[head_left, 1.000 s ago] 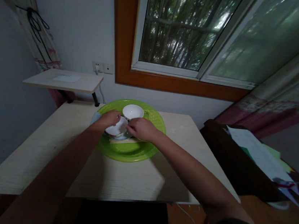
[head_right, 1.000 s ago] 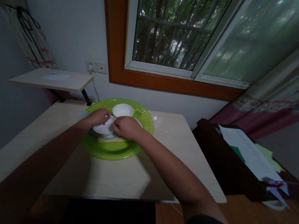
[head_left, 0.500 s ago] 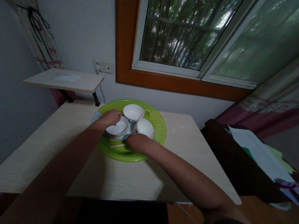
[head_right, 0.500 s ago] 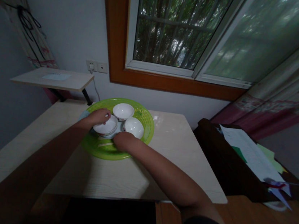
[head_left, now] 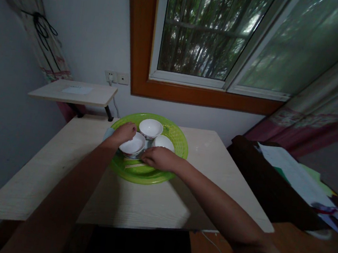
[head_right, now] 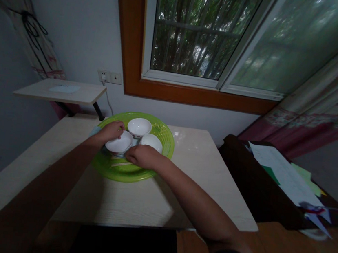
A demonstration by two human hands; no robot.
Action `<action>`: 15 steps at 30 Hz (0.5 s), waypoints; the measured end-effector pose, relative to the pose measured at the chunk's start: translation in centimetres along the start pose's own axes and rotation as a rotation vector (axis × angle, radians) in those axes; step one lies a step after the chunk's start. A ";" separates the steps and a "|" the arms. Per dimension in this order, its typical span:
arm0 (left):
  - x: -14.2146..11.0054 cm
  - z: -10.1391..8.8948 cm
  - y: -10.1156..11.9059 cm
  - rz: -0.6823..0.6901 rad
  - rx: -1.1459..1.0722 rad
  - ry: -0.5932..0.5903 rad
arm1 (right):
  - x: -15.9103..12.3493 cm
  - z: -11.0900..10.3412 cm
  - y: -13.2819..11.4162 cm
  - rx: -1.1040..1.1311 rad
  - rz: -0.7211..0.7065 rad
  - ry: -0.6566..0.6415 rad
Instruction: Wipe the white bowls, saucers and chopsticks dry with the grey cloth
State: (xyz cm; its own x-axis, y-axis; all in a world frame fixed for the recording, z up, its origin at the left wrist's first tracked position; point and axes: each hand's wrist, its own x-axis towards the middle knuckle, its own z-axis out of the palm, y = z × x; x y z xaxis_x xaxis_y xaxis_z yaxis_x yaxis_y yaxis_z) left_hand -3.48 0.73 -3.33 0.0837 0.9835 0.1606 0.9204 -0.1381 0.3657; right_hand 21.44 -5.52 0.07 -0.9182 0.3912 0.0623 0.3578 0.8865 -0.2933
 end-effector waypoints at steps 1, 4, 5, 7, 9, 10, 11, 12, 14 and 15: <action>0.0 -0.2 0.2 -0.003 -0.032 0.048 | -0.4 -0.5 0.4 -0.022 0.030 0.061; 0.0 -1.1 0.8 -0.033 -0.179 0.198 | -1.5 -2.1 2.4 -0.122 0.175 0.243; 0.0 -1.6 1.1 -0.048 -0.223 0.236 | -1.9 -2.6 3.4 -0.161 0.224 0.294; -0.2 -2.7 1.6 -0.074 -0.282 0.307 | -2.8 -3.3 5.7 -0.243 0.335 0.384; -0.9 -4.3 1.7 -0.085 -0.296 0.358 | -3.9 -3.4 8.0 -0.285 0.471 0.443; -1.3 -5.1 1.5 -0.089 -0.285 0.379 | -4.4 -3.2 9.0 -0.281 0.528 0.478; -1.9 -5.8 1.2 -0.090 -0.266 0.394 | -4.9 -2.8 9.9 -0.257 0.573 0.516; -2.7 -6.5 0.7 -0.087 -0.237 0.410 | -5.3 -2.3 10.7 -0.209 0.611 0.560; -4.4 -7.4 -0.7 -0.115 -0.138 0.441 | -5.9 -1.0 11.8 -0.029 0.677 0.650; -5.4 -7.5 -1.5 -0.142 -0.084 0.433 | -6.0 -0.2 12.1 0.104 0.705 0.689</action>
State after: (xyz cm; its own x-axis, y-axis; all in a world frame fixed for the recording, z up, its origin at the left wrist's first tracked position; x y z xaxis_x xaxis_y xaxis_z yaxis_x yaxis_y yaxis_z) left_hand -8.18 -5.21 2.17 -0.2244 0.8562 0.4654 0.8755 -0.0326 0.4821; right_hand 31.30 2.94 -3.63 -0.1900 0.9082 0.3729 0.7371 0.3828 -0.5569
